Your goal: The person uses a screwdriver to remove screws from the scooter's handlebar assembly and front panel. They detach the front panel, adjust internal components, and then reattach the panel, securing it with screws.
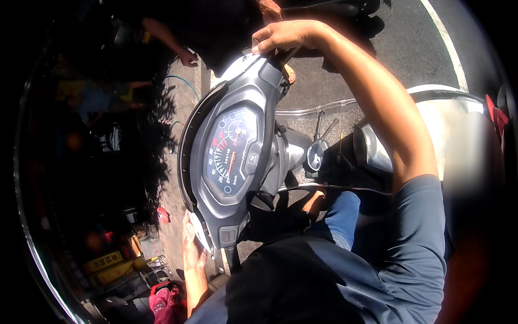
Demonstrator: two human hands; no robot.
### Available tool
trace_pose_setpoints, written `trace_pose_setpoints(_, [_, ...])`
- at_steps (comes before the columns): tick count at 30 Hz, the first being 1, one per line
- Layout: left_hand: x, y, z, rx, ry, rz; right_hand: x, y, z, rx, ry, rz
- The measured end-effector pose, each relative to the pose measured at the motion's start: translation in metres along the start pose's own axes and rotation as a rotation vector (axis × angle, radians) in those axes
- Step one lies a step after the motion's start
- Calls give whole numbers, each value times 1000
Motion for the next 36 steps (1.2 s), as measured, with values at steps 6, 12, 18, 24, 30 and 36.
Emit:
trace_pose_setpoints(6, [2,-13,-14,75,-73,49,-13,4,17,-95,-68,-4])
trace_pose_setpoints(12, [4,-16,-19,107,-132,98,-14,5,27,-126,-40,44])
trace_pose_setpoints(18, [0,-11,-20,139,-157,118,-12,9,25,-161,-93,76])
trace_pose_setpoints(24, [-9,-4,-18,172,-159,116,-13,5,20,-224,-75,-40])
trace_pose_setpoints(30, [-18,0,-14,201,-161,110,-7,-1,15,-269,-41,-100])
trace_pose_setpoints(36, [-23,1,-12,223,-174,124,-11,2,21,-205,-82,-107])
Point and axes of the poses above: each hand's wrist, its own x-axis away from the middle knuckle, its own y-axis out of the palm, z = x × y, the point moved 5 cm from there along -x, towards the middle knuckle, and after that the axes turned 11 degrees about -y, right-handed, at the moved point
